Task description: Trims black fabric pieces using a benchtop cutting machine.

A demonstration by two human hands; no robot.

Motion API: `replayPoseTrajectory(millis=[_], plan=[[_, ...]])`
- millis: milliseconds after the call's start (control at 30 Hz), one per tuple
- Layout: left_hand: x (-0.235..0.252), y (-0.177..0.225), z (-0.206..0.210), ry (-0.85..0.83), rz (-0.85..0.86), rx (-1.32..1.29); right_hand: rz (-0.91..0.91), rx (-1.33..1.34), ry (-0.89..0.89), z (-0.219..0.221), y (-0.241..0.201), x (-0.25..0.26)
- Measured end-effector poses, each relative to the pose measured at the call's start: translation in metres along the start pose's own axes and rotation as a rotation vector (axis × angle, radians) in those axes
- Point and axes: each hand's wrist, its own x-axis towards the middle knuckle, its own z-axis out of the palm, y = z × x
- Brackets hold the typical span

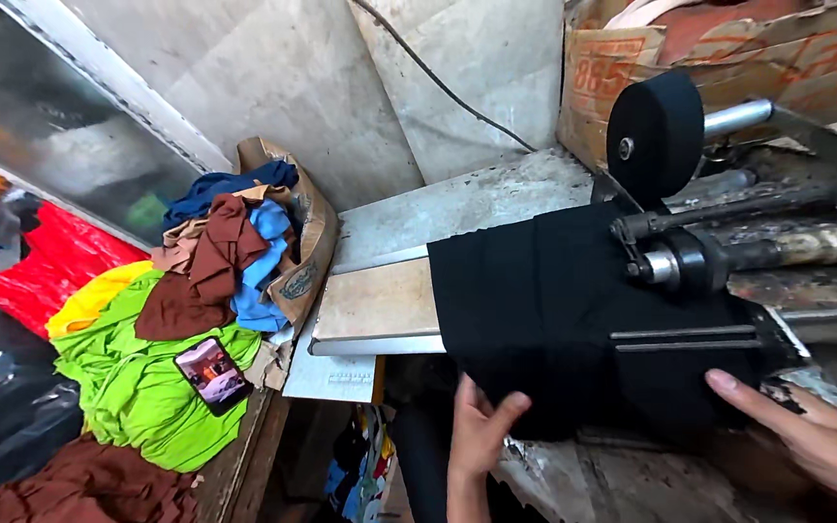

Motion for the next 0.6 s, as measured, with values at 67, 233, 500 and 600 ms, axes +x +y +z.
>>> replayPoseTrajectory(millis=[67, 233, 500, 600], plan=[[-0.002, 0.003, 0.004, -0.08, -0.028, 0.043, -0.006, 0.002, -0.011, -0.001, 0.001, 0.001], [0.003, 0.004, 0.0, 0.002, 0.063, -0.032, -0.024, 0.002, -0.012, -0.003, 0.005, 0.0], [0.001, 0.004, -0.005, 0.08, 0.065, 0.028, -0.056, -0.047, 0.026, 0.001, 0.004, 0.0], [-0.007, 0.01, 0.005, 0.1, -0.005, 0.147, 0.023, -0.094, -0.031, -0.001, -0.01, 0.0]])
